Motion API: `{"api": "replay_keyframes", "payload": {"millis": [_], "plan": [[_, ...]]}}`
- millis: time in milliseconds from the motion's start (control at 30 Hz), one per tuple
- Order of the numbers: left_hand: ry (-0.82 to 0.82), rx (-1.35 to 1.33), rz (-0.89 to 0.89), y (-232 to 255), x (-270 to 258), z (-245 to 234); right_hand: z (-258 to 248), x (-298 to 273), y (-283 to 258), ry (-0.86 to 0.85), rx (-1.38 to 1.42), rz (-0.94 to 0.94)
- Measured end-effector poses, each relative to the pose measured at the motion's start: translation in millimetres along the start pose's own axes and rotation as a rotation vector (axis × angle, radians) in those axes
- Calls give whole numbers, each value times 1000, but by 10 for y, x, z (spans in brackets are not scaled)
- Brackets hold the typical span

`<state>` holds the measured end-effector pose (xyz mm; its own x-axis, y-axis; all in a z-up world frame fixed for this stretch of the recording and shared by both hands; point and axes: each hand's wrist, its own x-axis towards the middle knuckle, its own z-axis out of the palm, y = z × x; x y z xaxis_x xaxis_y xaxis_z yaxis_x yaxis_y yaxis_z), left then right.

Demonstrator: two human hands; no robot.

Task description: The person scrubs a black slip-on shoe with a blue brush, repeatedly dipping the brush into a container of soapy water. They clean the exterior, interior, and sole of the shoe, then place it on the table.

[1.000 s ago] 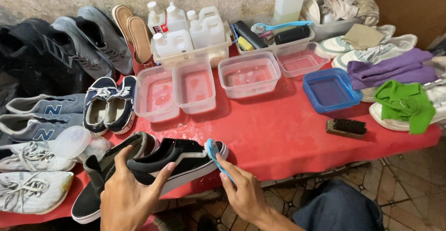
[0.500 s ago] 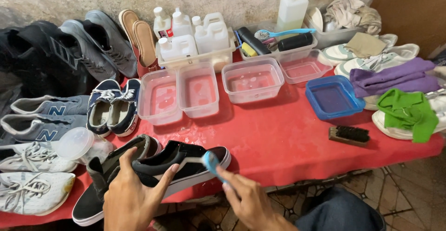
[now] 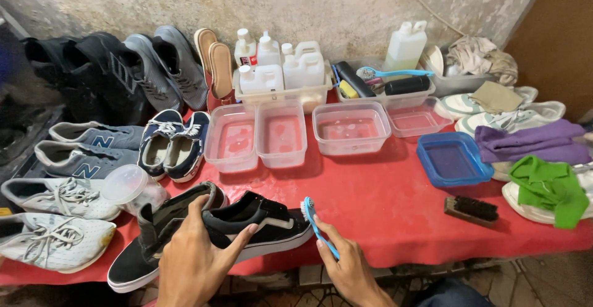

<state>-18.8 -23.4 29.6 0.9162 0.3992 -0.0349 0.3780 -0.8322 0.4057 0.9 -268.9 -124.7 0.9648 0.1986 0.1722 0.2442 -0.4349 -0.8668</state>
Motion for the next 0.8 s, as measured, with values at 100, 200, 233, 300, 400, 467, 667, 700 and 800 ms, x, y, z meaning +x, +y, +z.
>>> {"api": "replay_keyframes", "payload": {"millis": [100, 200, 233, 300, 400, 467, 667, 700, 800], "plan": [[34, -35, 80, -57, 15, 42, 42, -3, 86, -6, -20, 56], [73, -52, 118, -94, 31, 85, 77, 1, 179, 17, -1, 12], [64, -60, 108, -94, 35, 91, 82, 6, 189, 6, -54, 82], [63, -74, 97, -104, 47, 104, 98, 24, 227, -5, -110, 143], [51, -80, 139, -166, 87, 153, 121, 51, 298, 12, -51, 69], [35, -146, 262, -249, 135, 219, 126, 47, 328, -18, -71, 90], [93, -233, 616, -420, 259, 322, 115, -1, 164, -47, -92, 38], [86, -233, 615, -436, 279, 333, 99, 13, 160, -48, -92, 45], [133, -186, 750, -448, 304, 352, 65, 9, 126, -22, -59, 48]]}}
